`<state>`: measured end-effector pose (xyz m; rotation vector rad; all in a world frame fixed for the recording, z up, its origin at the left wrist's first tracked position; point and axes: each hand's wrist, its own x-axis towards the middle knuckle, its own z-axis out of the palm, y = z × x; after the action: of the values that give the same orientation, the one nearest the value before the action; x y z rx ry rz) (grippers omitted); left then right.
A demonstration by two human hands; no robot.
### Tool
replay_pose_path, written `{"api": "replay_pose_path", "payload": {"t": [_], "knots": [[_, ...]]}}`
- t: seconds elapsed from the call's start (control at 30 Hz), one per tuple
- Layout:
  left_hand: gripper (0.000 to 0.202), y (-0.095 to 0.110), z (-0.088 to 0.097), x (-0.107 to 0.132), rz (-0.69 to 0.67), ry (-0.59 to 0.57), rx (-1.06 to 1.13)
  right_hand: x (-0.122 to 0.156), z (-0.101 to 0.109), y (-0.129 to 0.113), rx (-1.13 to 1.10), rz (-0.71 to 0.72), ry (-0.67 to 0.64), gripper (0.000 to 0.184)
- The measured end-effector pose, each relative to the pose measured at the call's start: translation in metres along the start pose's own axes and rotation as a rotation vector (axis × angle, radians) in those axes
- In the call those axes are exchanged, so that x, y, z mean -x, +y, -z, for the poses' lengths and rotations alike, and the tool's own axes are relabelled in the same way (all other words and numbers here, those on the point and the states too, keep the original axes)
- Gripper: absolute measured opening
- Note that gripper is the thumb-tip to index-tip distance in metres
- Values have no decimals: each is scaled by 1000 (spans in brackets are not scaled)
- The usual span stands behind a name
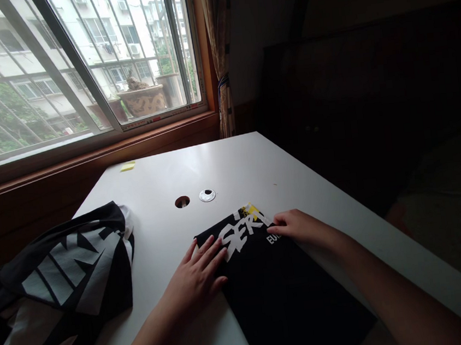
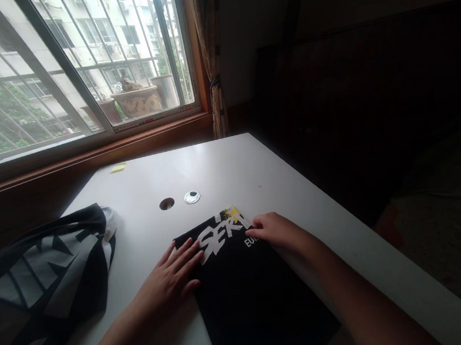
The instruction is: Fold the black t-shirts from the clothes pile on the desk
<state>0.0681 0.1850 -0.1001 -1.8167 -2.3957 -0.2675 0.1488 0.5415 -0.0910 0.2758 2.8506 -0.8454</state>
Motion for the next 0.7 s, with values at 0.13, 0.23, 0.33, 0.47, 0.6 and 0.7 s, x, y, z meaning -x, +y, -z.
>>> {"api": "replay_pose_path", "payload": {"t": [0.13, 0.23, 0.33, 0.47, 0.6, 0.7], "knots": [[57, -4, -2, 2, 4, 12, -1, -2, 1, 10, 9, -18, 12, 41], [52, -6, -3, 3, -3, 34, 9, -4, 3, 18, 7, -34, 30, 41], [50, -7, -3, 3, 0, 42, 14, -4, 8, 23, 0, -39, 48, 43], [49, -8, -3, 2, 6, 40, 36, 5, 16, 24, -59, -37, -26, 45], [47, -8, -3, 2, 4, 15, 42, 16, 20, 26, -179, -64, -147, 44], [49, -9, -2, 3, 10, 15, 45, 21, 23, 29, -252, -84, -177, 40]]}}
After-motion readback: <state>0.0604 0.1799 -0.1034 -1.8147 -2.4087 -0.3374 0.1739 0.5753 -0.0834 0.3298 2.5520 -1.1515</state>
